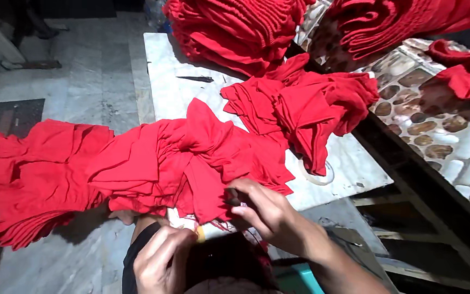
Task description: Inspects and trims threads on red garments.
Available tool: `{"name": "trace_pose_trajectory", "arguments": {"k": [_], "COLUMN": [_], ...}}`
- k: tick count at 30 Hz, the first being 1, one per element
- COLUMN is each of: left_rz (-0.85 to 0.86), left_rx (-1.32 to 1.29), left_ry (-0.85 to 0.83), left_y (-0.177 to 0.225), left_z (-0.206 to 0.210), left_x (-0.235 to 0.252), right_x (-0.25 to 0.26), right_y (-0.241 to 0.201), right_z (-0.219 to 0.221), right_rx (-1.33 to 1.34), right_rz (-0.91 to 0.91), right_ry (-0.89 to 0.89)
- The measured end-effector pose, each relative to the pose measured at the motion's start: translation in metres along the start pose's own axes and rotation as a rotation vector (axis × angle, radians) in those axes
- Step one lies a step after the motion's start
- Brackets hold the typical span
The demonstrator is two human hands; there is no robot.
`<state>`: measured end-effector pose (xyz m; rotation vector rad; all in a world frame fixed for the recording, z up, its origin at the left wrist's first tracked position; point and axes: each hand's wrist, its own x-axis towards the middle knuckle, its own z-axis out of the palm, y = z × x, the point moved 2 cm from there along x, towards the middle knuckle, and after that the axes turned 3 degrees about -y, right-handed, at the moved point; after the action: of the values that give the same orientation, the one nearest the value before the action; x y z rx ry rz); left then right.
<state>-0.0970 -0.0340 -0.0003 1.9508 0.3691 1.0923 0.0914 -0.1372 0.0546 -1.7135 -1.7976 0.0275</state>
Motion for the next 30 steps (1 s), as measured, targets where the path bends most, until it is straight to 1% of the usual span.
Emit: {"name": "trace_pose_trajectory", "arguments": {"k": [2, 4, 6, 9, 12, 13, 15, 16, 18, 19, 20, 21, 23, 24, 25, 26, 28, 30], "left_rz": [0.002, -0.032, -0.059, -0.022, -0.030, -0.038, -0.083, -0.116, -0.147, -0.131, -0.097, -0.063, -0.036, -0.044, -0.056, -0.064, -0.063, -0.037], "left_rx": [-0.044, -0.151, -0.240, -0.152, -0.161, -0.143, -0.117, -0.163, -0.356, -0.462, -0.539, -0.581, -0.582, -0.566, -0.551, -0.544, -0.539, -0.448], "left_ry": [0.005, 0.005, 0.000, -0.005, 0.081, 0.074, -0.002, -0.032, -0.043, -0.054, -0.063, -0.059, -0.019, -0.001, 0.006, 0.006, -0.002, 0.014], "left_y": [0.003, 0.005, 0.005, 0.007, 0.001, -0.004, -0.014, -0.017, -0.011, -0.006, -0.001, 0.001, 0.000, -0.002, -0.002, -0.002, -0.003, -0.003], "left_z": [0.000, 0.008, 0.017, 0.023, 0.021, 0.018, 0.012, 0.013, 0.020, 0.023, 0.025, 0.025, 0.023, 0.022, 0.022, 0.022, 0.025, 0.029], "left_x": [0.001, 0.004, 0.006, 0.008, 0.007, 0.007, 0.008, 0.009, 0.015, 0.019, 0.023, 0.028, 0.033, 0.034, 0.034, 0.033, 0.031, 0.029], "right_x": [-0.006, -0.007, -0.005, 0.002, 0.005, 0.004, 0.003, 0.001, -0.001, -0.002, -0.002, -0.001, 0.003, 0.003, 0.002, 0.000, -0.005, -0.012], "right_y": [0.002, 0.000, -0.002, 0.001, 0.005, 0.005, 0.001, -0.004, -0.011, -0.013, -0.012, -0.008, 0.005, 0.013, 0.020, 0.024, 0.023, 0.022], "right_z": [0.001, 0.006, 0.014, 0.019, 0.018, 0.017, 0.015, 0.012, 0.008, 0.007, 0.004, -0.001, -0.008, -0.011, -0.012, -0.010, -0.005, 0.000], "right_rx": [-0.051, -0.092, -0.138, -0.198, -0.213, -0.194, -0.066, 0.043, 0.307, 0.378, 0.401, 0.370, 0.179, 0.111, 0.080, 0.072, 0.041, -0.017], "right_rz": [-0.053, -0.104, -0.124, -0.162, -0.166, -0.153, -0.109, -0.094, -0.094, -0.096, -0.090, -0.057, 0.080, 0.140, 0.178, 0.177, 0.113, 0.045], "right_ry": [-0.080, -0.092, -0.056, 0.021, 0.090, 0.103, 0.081, 0.029, -0.160, -0.231, -0.243, -0.178, 0.020, 0.047, 0.013, -0.034, -0.098, -0.068]}}
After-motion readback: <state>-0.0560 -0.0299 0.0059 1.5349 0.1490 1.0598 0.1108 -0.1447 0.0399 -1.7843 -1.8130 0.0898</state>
